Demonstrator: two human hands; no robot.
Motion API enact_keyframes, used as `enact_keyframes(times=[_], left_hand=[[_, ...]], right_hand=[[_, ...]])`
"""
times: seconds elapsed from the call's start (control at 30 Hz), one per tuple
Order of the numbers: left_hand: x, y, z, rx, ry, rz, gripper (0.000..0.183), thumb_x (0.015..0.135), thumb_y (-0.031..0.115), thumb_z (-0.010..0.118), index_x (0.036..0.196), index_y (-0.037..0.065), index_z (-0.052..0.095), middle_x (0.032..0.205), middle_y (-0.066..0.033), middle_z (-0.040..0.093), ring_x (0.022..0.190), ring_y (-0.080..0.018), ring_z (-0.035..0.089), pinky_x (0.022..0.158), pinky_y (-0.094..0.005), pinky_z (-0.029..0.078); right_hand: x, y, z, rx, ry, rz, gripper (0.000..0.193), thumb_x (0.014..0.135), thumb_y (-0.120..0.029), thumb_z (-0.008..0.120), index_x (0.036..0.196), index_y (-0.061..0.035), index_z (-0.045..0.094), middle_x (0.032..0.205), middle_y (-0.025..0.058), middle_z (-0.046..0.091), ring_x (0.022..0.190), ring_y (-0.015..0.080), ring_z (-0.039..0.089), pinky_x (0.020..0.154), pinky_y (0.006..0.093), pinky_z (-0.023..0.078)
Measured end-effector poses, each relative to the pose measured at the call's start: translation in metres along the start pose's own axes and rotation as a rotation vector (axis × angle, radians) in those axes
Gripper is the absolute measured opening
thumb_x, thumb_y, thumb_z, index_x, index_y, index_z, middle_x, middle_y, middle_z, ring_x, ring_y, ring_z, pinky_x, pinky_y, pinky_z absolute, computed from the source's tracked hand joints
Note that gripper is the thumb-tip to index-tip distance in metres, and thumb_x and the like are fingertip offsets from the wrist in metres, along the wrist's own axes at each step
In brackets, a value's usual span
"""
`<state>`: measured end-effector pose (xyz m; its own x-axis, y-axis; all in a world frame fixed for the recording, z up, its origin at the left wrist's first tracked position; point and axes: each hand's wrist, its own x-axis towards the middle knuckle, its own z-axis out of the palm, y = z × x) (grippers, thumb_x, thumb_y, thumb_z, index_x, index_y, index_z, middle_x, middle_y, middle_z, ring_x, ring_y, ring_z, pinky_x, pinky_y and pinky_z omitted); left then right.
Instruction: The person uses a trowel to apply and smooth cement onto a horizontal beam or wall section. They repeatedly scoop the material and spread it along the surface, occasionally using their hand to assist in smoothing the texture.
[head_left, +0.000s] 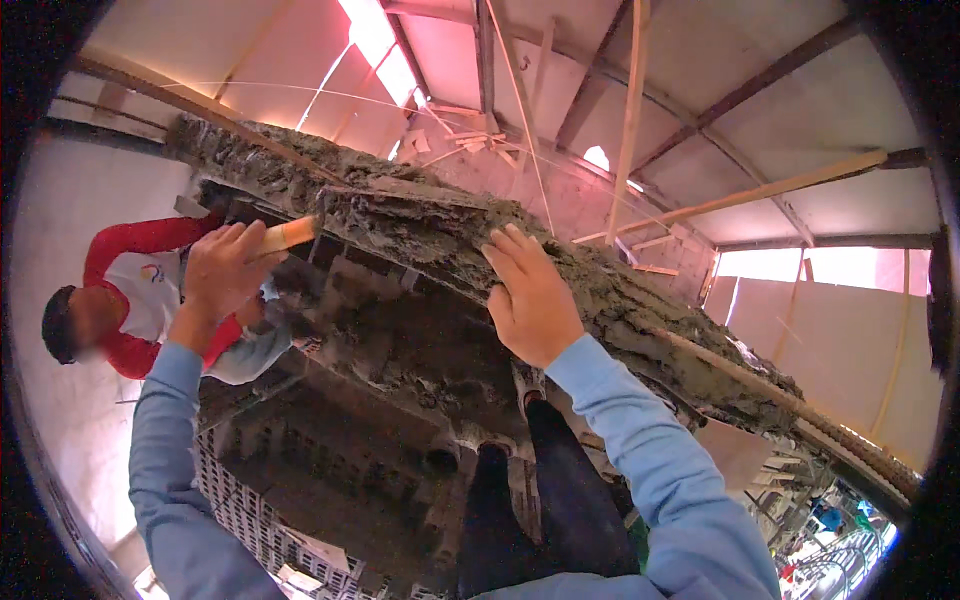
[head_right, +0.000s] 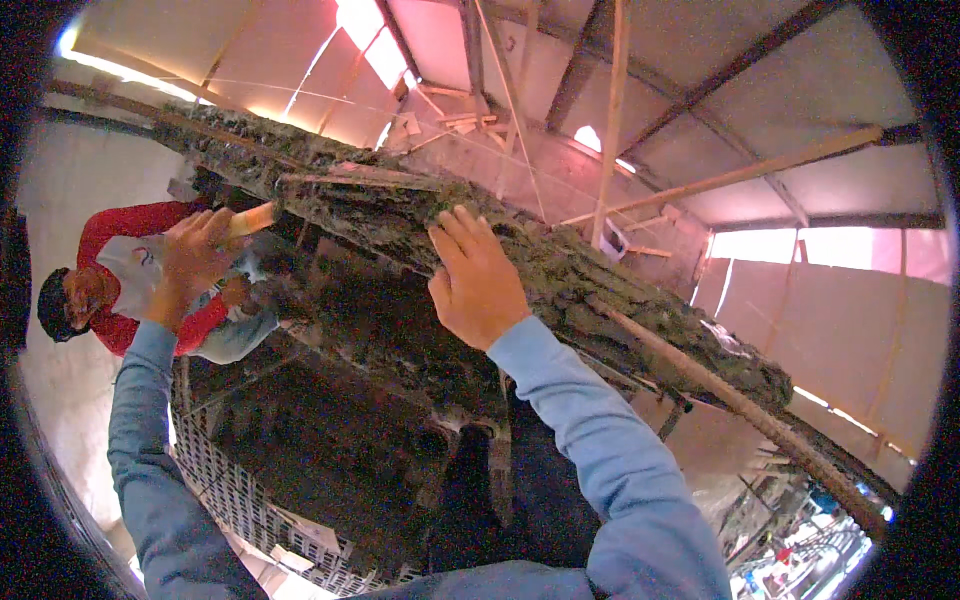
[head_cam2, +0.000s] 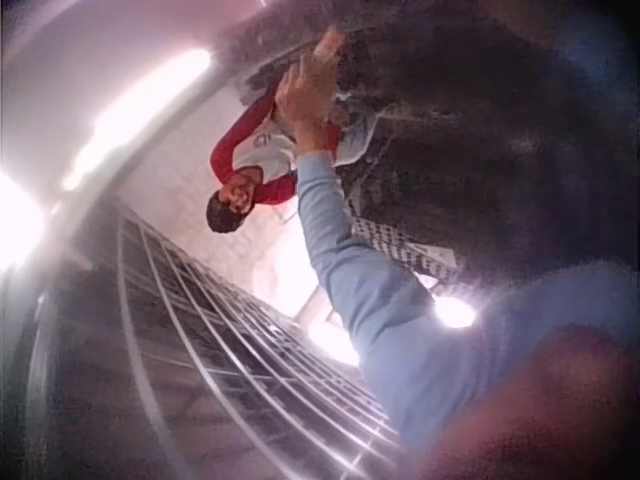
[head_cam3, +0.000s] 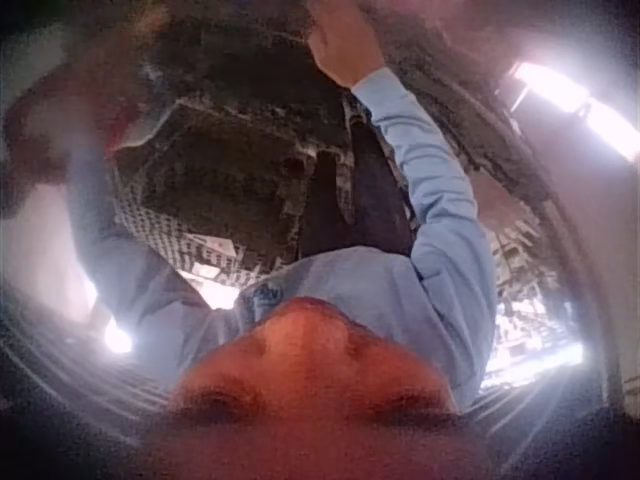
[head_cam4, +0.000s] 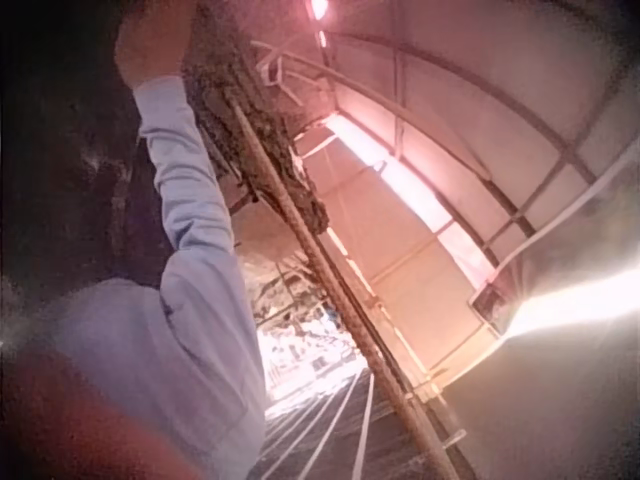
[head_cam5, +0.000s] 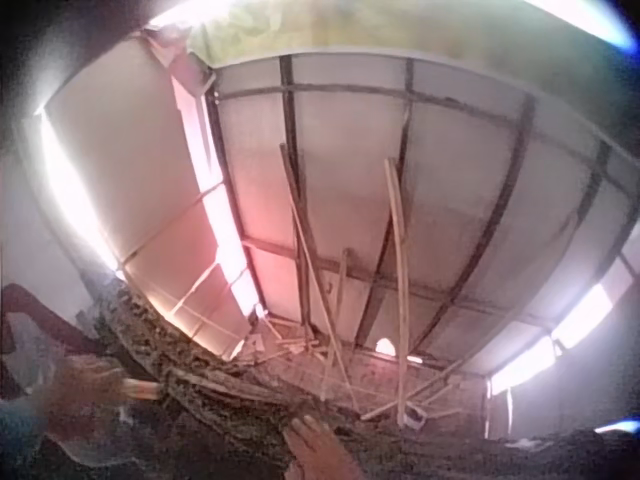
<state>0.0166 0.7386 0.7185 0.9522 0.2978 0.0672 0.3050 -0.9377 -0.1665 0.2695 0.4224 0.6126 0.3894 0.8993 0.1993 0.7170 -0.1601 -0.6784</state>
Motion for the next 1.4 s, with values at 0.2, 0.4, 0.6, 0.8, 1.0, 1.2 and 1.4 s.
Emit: enact_keyframes(times=[0.2, 0.4, 0.6, 0.8, 1.0, 1.2, 1.4], left_hand=[[-0.006, 0.008, -0.007, -0.044, 0.031, 0.057, 0.045, 0.071, 0.031, 0.084, 0.105, 0.007, 0.066, 0.085, -0.0077, 0.066, 0.076, -0.0294, 0.066, 0.068, -0.0424, 0.054], [0.01, -0.008, -0.023, -0.008, 0.101, 0.151, 0.045, 0.075, 0.03, 0.083, 0.111, 0.007, 0.066, 0.091, -0.0089, 0.07, 0.081, -0.0318, 0.069, 0.07, -0.0458, 0.054], [0.084, 0.07, -0.024, -0.053, -0.188, -0.152, 0.035, 0.089, 0.04, 0.07, 0.103, 0.009, 0.062, 0.085, -0.0147, 0.07, 0.08, -0.0384, 0.069, 0.069, -0.0509, 0.052], [0.109, 0.096, -0.016, -0.055, -0.315, 0.061, 0.037, 0.09, 0.044, 0.067, 0.102, 0.009, 0.061, 0.081, -0.0149, 0.07, 0.078, -0.0392, 0.069, 0.068, -0.0519, 0.053], [0.098, 0.131, -0.02, -0.168, -0.265, 0.105, 0.04, 0.087, 0.046, 0.071, 0.104, 0.01, 0.065, 0.086, -0.0139, 0.07, 0.078, -0.0391, 0.068, 0.069, -0.05, 0.054], [0.057, 0.135, -0.008, -0.116, -0.007, 0.192, 0.044, 0.079, 0.042, 0.08, 0.108, 0.01, 0.069, 0.084, -0.0084, 0.068, 0.076, -0.0311, 0.068, 0.066, -0.044, 0.054], [0.015, 0.156, -0.002, -0.165, 0.153, 0.106, 0.045, 0.077, 0.038, 0.082, 0.108, 0.009, 0.069, 0.084, -0.0066, 0.066, 0.073, -0.0291, 0.065, 0.066, -0.0418, 0.054]], right_hand=[[-0.076, -0.023, -0.04, 0.523, 0.084, 0.385, 0.039, 0.09, -0.01, 0.057, 0.127, 0.0026, 0.063, 0.133, 0.0182, 0.063, 0.127, 0.0339, 0.059, 0.112, 0.0395, 0.042], [-0.128, -0.031, 0.007, 1.474, -0.006, 0.922, 0.045, 0.097, -0.019, 0.047, 0.133, 0.0056, 0.057, 0.133, 0.0195, 0.063, 0.128, 0.0289, 0.059, 0.113, 0.0411, 0.042], [-0.152, -0.01, 0.032, 1.592, -0.018, 1.008, 0.047, 0.099, -0.024, 0.048, 0.137, 0.004, 0.054, 0.137, 0.0205, 0.059, 0.13, 0.031, 0.056, 0.112, 0.0436, 0.043], [-0.163, -0.005, 0.049, 1.606, -0.031, 1.077, 0.053, 0.099, -0.029, 0.049, 0.139, 0.0051, 0.051, 0.139, 0.0202, 0.058, 0.13, 0.0313, 0.056, 0.112, 0.0431, 0.044], [-0.165, 0.018, 0.053, 1.773, 0.105, 1.092, 0.049, 0.1, -0.026, 0.046, 0.138, 0.0043, 0.05, 0.137, 0.0193, 0.06, 0.126, 0.0309, 0.06, 0.109, 0.0439, 0.048], [-0.159, 0.023, 0.045, 2.001, 0.227, 1.072, 0.052, 0.098, -0.027, 0.046, 0.138, 0.0062, 0.048, 0.139, 0.022, 0.058, 0.129, 0.0374, 0.057, 0.112, 0.0504, 0.045], [-0.16, 0.016, 0.032, 2.219, 0.285, 0.973, 0.059, 0.096, -0.033, 0.049, 0.139, 0.0061, 0.048, 0.147, 0.024, 0.051, 0.137, 0.0402, 0.048, 0.118, 0.0547, 0.035]])
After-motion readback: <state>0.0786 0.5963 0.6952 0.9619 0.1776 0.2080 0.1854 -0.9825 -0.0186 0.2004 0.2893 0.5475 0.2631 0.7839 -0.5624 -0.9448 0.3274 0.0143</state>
